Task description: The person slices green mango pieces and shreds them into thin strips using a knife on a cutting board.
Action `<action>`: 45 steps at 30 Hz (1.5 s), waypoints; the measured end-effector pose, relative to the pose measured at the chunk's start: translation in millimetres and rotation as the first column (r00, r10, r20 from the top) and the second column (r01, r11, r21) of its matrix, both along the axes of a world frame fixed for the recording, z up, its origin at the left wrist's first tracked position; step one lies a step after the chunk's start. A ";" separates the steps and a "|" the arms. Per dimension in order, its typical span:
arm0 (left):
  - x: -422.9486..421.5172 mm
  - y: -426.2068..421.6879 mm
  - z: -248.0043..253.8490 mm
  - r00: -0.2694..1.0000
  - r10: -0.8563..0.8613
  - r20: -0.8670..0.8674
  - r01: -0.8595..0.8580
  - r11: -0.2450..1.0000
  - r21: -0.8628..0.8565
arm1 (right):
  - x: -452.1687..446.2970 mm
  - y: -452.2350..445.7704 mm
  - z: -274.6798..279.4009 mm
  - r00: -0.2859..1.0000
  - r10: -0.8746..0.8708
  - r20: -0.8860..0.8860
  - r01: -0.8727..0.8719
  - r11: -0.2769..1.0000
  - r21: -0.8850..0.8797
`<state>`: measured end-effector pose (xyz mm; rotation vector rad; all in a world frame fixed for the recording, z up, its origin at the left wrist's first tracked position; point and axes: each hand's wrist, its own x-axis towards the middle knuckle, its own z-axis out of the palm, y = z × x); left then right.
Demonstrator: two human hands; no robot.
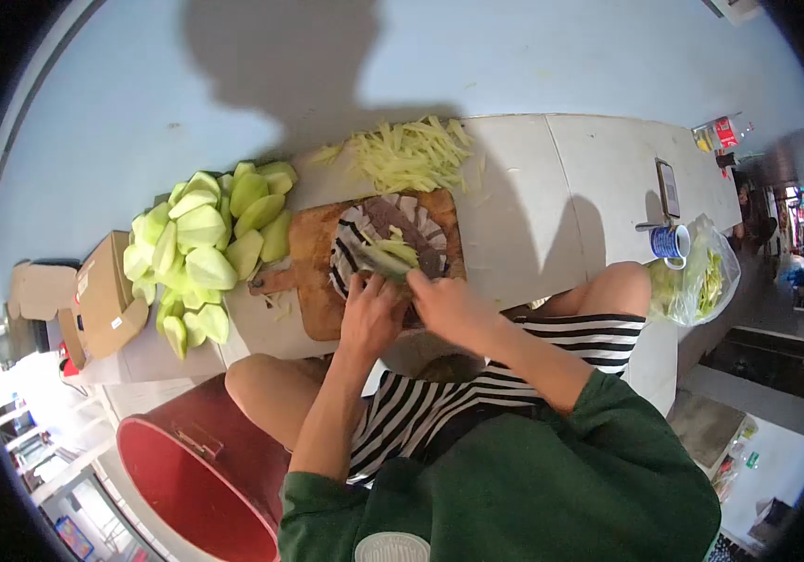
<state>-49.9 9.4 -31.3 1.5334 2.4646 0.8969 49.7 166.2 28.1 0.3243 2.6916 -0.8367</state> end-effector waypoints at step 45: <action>-2.1 -5.2 -5.4 0.995 -0.001 -0.099 0.001 1.000 0.004 | -6.3 -1.5 -4.4 0.999 -0.020 -0.051 0.022 0.998 0.051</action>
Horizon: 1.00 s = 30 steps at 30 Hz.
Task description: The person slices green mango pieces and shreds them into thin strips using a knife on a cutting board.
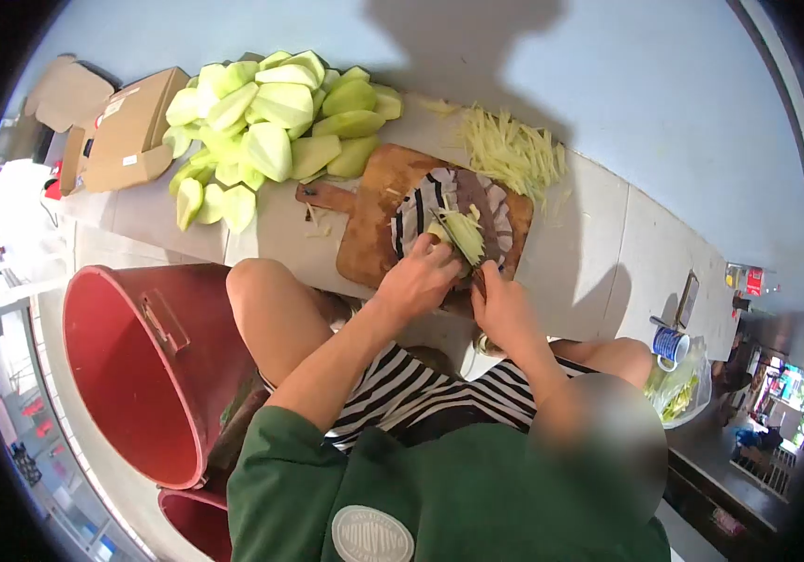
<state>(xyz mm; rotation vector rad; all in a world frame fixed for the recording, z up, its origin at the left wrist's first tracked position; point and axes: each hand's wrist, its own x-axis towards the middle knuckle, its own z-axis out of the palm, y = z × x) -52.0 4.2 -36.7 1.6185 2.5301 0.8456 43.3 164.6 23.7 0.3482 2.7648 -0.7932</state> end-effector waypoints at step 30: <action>9.0 -6.3 -3.1 0.999 -0.048 0.019 0.049 0.996 -0.078 | 8.8 -6.1 20.0 1.000 0.012 0.013 -0.012 1.000 -0.004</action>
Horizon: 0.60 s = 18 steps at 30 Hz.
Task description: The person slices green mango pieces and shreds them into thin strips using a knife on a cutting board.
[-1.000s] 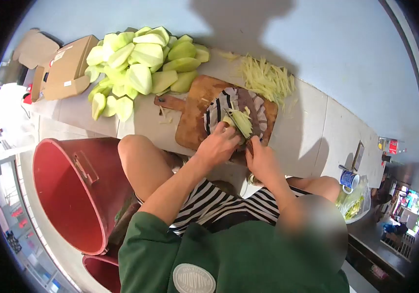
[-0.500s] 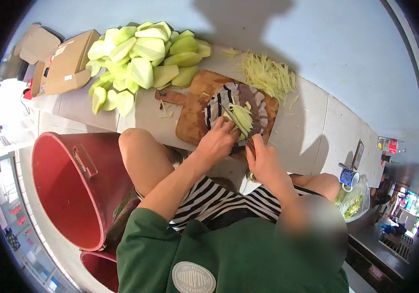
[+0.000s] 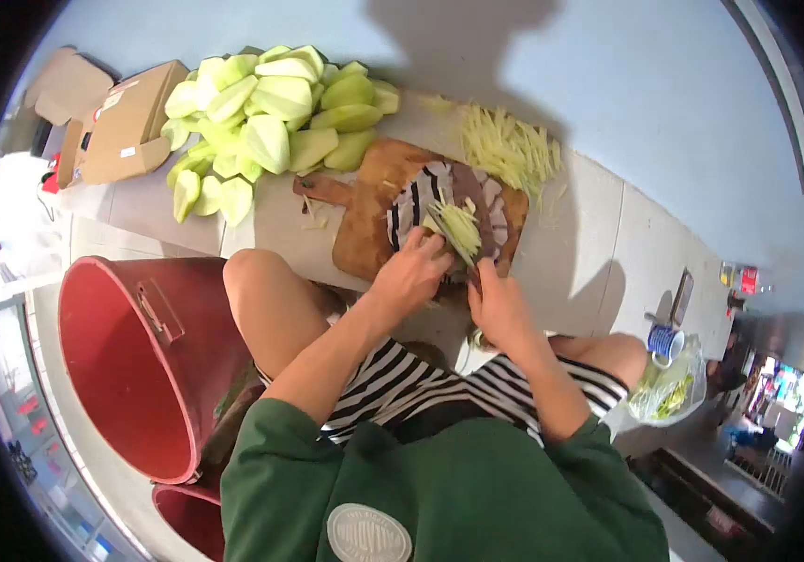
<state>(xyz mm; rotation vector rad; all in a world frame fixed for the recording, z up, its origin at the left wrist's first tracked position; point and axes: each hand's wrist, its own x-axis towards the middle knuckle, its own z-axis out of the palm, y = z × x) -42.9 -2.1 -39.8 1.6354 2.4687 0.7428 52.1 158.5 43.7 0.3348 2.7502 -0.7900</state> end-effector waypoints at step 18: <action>6.6 -1.8 -4.1 0.979 0.167 0.121 -0.186 0.967 0.173 | 6.0 -2.1 -13.9 0.999 -0.018 0.032 0.018 1.000 0.000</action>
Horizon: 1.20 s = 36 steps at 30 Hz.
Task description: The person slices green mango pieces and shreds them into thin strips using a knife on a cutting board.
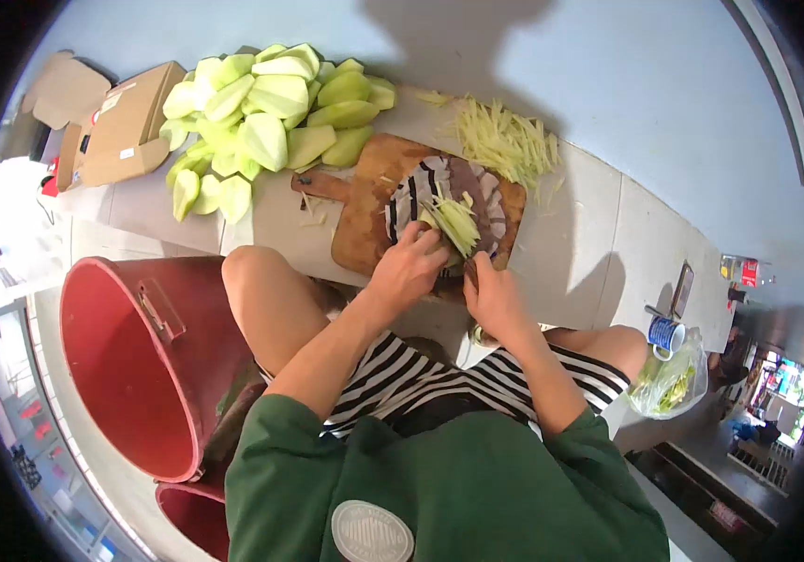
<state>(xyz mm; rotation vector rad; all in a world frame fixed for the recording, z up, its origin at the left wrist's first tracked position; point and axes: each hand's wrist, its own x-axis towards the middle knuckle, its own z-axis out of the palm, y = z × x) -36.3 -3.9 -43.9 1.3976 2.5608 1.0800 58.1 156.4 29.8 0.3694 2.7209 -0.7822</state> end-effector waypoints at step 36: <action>4.2 -1.2 -9.5 0.990 0.083 0.111 -0.103 0.976 0.193 | 2.7 -10.6 4.4 0.999 0.003 -0.037 -0.004 1.000 -0.031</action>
